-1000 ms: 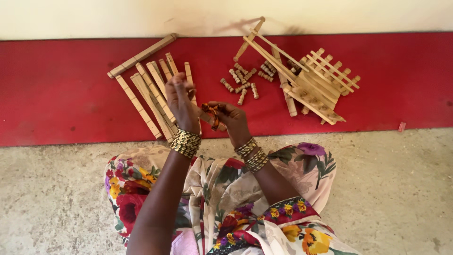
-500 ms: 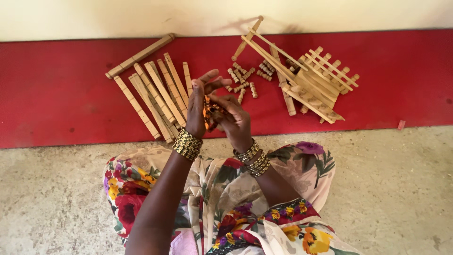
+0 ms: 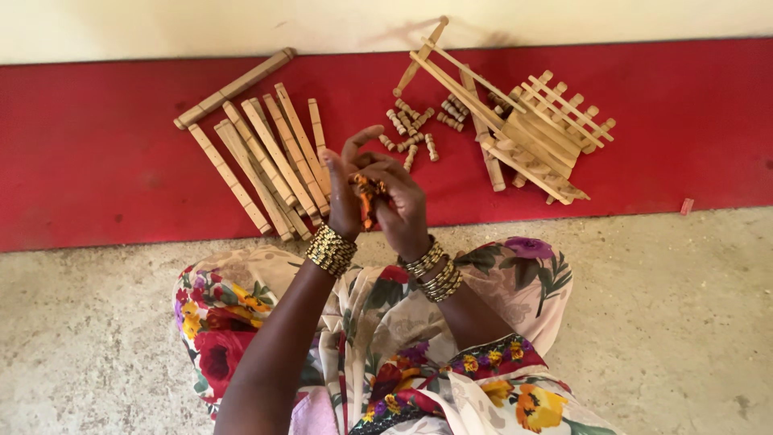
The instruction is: The person sits on the floor assembling a wooden toy from loose parts. They pick up small wooden pegs and sticks, fit pegs into holes in the sticks by hand, and set completed pieces with the pile of parts and the partially built wooden toy frame.
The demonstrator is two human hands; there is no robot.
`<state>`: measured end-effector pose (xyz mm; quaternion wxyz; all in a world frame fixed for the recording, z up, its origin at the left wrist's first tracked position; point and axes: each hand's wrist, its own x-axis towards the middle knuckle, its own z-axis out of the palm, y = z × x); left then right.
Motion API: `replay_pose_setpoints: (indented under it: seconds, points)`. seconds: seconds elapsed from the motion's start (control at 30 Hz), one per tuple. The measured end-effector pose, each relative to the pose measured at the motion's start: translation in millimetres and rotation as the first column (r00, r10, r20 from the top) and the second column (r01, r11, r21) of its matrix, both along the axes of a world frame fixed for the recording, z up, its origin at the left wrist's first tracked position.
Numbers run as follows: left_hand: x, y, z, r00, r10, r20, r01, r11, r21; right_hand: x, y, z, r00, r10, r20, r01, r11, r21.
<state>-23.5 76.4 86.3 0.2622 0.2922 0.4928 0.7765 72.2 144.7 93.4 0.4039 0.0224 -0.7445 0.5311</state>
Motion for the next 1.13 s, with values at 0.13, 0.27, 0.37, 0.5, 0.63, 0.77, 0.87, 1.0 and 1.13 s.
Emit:
replay_pose_setpoints:
  seconds: [0.13,0.27,0.37,0.5,0.63,0.77,0.87,1.0,1.13]
  points:
    - [2,4,-3,0.990,0.059,-0.130,-0.075,0.990,-0.121,6,11,2,0.975,-0.015,0.221,0.042,0.992,-0.118]
    - [10,7,-12,0.934,0.235,-0.268,-0.258,0.965,-0.055,6,14,-3,0.984,0.160,0.074,-0.118,0.909,-0.399]
    - [28,9,-23,0.904,0.409,-0.126,-0.406,0.913,0.050,0,13,-14,0.987,0.148,0.055,-0.120,0.930,-0.346]
    - [40,-1,-33,0.783,0.467,-0.411,-0.438,0.883,0.168,-7,10,-28,0.996,-0.014,0.089,0.030,0.984,-0.178]
    - [35,-10,-37,0.625,0.496,-0.602,-0.559,0.824,0.098,-13,8,-30,0.955,-0.197,0.221,0.230,0.963,-0.137]
    - [22,-9,-38,0.652,0.493,-0.576,-0.581,0.813,0.039,-9,0,-23,0.940,-0.281,0.193,0.289,0.957,-0.011]
    - [18,-8,-44,0.754,0.490,-0.437,-0.582,0.808,-0.098,-2,-3,-19,0.972,-0.196,0.132,0.184,0.978,0.095]
    - [-16,2,-46,0.811,0.450,-0.375,-0.544,0.816,-0.197,0,5,-17,0.975,0.031,0.220,-0.045,0.997,0.062]
    - [-30,-1,-49,0.922,0.360,-0.144,-0.384,0.899,-0.212,-10,-5,-28,0.983,-0.106,0.153,0.077,0.980,0.186]
